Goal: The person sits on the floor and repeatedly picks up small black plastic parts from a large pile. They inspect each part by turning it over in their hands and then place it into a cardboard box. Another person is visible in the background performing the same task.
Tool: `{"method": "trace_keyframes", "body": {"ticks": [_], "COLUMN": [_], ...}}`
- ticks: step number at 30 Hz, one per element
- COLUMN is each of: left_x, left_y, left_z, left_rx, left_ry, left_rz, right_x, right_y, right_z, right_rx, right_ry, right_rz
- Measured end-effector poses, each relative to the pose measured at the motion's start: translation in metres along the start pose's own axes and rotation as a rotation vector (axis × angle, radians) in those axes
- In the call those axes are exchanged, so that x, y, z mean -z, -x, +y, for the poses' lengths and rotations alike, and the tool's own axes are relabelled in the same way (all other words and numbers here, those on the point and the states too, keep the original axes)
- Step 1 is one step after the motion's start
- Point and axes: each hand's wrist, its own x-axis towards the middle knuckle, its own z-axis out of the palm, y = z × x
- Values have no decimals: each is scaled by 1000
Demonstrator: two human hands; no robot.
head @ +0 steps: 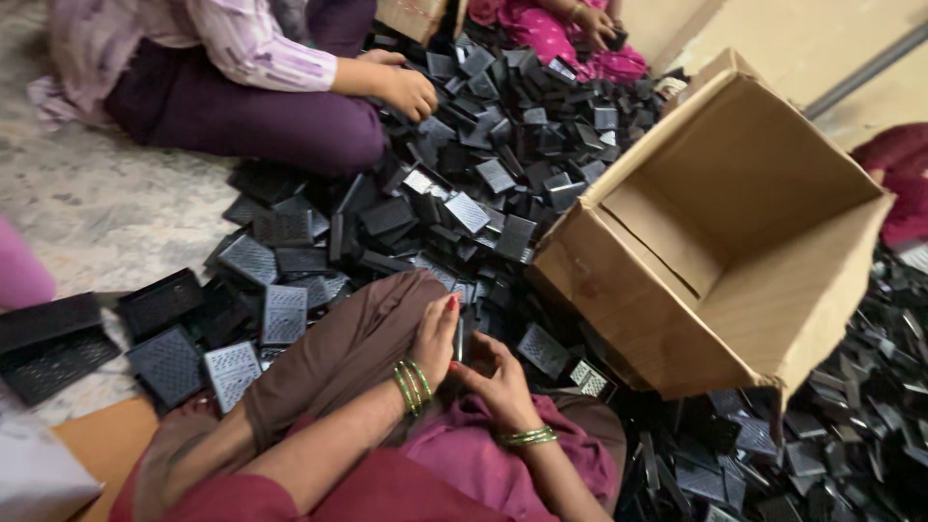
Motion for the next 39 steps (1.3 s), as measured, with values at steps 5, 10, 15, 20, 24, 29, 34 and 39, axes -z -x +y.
{"method": "trace_keyframes", "body": {"ticks": [5, 10, 15, 20, 24, 29, 34, 39], "left_x": [0, 4, 7, 7, 3, 1, 1, 2], "left_y": [3, 1, 1, 2, 1, 3, 4, 3], "left_z": [6, 16, 23, 25, 24, 23, 28, 36], "left_rx": [156, -3, 33, 50, 50, 144, 252, 314], "left_ry": [212, 83, 46, 40, 8, 138, 227, 241], "left_rz": [-58, -67, -49, -82, -112, -206, -209, -218], "right_x": [-2, -7, -5, -3, -2, 3, 4, 1], "right_y": [3, 4, 6, 6, 6, 5, 5, 6], "right_z": [-2, -15, -22, -14, -4, 1, -4, -10], "right_rx": [-30, 81, -37, 77, 107, 31, -49, -262], "right_ry": [-40, 132, -32, 77, 190, -48, -227, -210], "right_rz": [7, 95, 21, 57, 173, 104, 54, 86]}}
